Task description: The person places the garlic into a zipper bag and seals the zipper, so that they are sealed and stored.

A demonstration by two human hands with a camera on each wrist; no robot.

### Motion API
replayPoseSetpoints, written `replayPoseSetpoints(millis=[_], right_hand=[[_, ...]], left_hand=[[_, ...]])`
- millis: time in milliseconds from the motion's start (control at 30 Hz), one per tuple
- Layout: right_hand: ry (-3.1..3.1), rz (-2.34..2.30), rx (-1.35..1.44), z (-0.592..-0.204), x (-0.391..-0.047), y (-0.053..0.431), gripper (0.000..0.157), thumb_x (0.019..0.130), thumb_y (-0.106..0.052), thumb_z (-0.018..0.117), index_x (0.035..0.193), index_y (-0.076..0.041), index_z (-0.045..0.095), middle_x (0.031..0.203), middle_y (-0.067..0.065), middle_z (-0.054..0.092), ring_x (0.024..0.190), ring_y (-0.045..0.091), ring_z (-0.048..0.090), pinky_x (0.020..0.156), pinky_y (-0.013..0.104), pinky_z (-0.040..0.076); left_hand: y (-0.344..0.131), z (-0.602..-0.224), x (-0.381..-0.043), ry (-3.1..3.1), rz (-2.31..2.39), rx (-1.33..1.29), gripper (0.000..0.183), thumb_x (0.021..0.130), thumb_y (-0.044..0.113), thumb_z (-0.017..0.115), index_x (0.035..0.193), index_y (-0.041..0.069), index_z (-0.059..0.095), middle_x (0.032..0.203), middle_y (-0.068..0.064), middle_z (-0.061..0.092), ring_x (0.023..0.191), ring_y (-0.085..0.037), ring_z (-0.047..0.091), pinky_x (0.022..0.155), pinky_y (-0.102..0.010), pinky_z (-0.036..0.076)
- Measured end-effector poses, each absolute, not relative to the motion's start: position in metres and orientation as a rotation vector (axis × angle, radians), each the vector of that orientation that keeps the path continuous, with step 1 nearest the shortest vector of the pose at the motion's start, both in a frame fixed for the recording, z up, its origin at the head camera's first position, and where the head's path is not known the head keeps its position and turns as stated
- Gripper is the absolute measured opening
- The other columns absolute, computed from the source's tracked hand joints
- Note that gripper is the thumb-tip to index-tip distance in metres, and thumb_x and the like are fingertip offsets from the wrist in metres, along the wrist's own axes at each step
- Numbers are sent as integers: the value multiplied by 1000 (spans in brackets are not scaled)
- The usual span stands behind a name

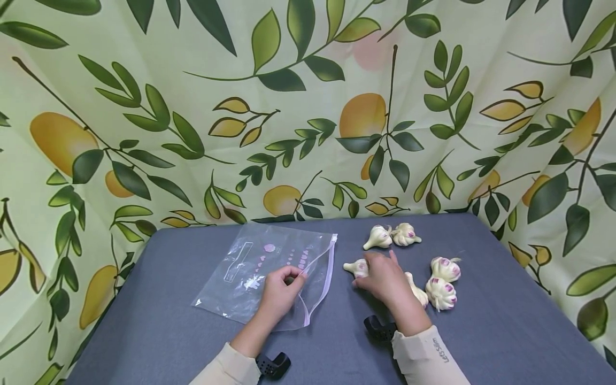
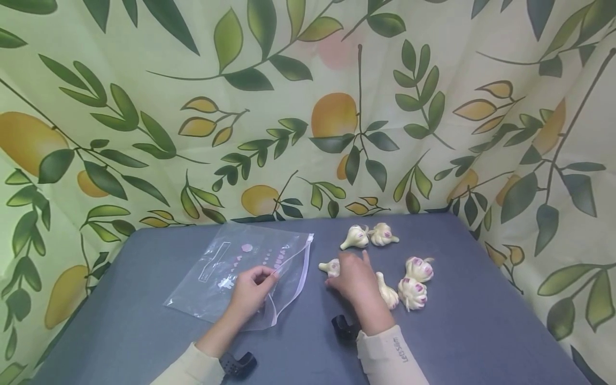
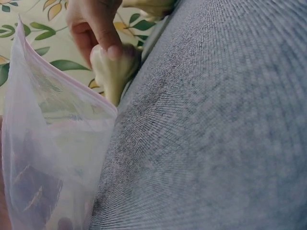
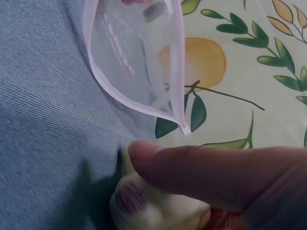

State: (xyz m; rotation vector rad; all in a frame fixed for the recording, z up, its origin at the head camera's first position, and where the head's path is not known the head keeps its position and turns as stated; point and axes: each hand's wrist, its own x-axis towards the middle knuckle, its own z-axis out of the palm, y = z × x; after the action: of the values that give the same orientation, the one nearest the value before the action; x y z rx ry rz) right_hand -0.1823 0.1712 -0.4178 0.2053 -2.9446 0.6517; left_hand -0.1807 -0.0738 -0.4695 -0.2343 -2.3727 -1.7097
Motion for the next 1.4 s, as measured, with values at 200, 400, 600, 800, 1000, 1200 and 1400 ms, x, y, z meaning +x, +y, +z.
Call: replayPoseSetpoints(millis=[200, 400, 600, 800, 1000, 1200, 1400], right_hand=[[-2940, 768, 266, -423, -184, 160, 46, 69, -26, 86, 104, -5, 65, 96, 7, 68, 93, 28, 64, 106, 54, 40], [-2952, 890, 183, -428, -184, 157, 58, 71, -35, 85, 117, -7, 65, 102, 9, 69, 94, 27, 63, 83, 47, 51], [-2919, 1100, 106, -439, -189, 162, 66, 70, -37, 85, 125, -9, 62, 113, 12, 69, 99, 26, 63, 88, 46, 50], [-2794, 1368, 185, -443, -194, 166, 68, 66, -15, 83, 130, -8, 61, 104, 8, 68, 80, 15, 58, 72, 31, 48], [-2735, 1545, 201, -444, -193, 165, 61, 67, -12, 83, 127, -11, 66, 121, 8, 67, 85, 15, 57, 72, 28, 47], [-2694, 1668, 127, -446, -194, 167, 70, 75, -26, 85, 137, -9, 57, 102, 11, 70, 81, 15, 58, 68, 27, 48], [-2640, 1685, 119, -441, -195, 171, 67, 79, -22, 81, 139, -10, 55, 105, 12, 68, 84, 16, 57, 71, 27, 47]], left_hand=[[-74, -471, -182, -2360, -1713, -223, 5, 83, 13, 73, 79, 11, 72, 69, 2, 65, 59, -4, 54, 55, -20, 46], [-75, -469, -181, -2364, -1707, -217, 5, 83, 13, 73, 79, 12, 73, 72, 1, 66, 60, -5, 55, 57, -20, 46], [-75, -469, -180, -2373, -1707, -207, 5, 84, 13, 73, 79, 11, 73, 72, 1, 66, 60, -5, 55, 57, -19, 46], [-74, -469, -180, -2370, -1693, -216, 6, 84, 13, 73, 78, 11, 72, 72, 1, 66, 60, -4, 55, 57, -20, 46], [-74, -470, -180, -2365, -1694, -215, 6, 83, 14, 73, 78, 12, 72, 71, 1, 66, 59, -4, 54, 55, -19, 45], [-74, -470, -180, -2351, -1696, -218, 7, 83, 13, 73, 78, 9, 72, 71, -1, 66, 59, -3, 54, 56, -19, 45], [-73, -471, -180, -2341, -1682, -237, 7, 83, 13, 73, 78, 10, 72, 71, 0, 66, 59, -3, 54, 55, -20, 45]])
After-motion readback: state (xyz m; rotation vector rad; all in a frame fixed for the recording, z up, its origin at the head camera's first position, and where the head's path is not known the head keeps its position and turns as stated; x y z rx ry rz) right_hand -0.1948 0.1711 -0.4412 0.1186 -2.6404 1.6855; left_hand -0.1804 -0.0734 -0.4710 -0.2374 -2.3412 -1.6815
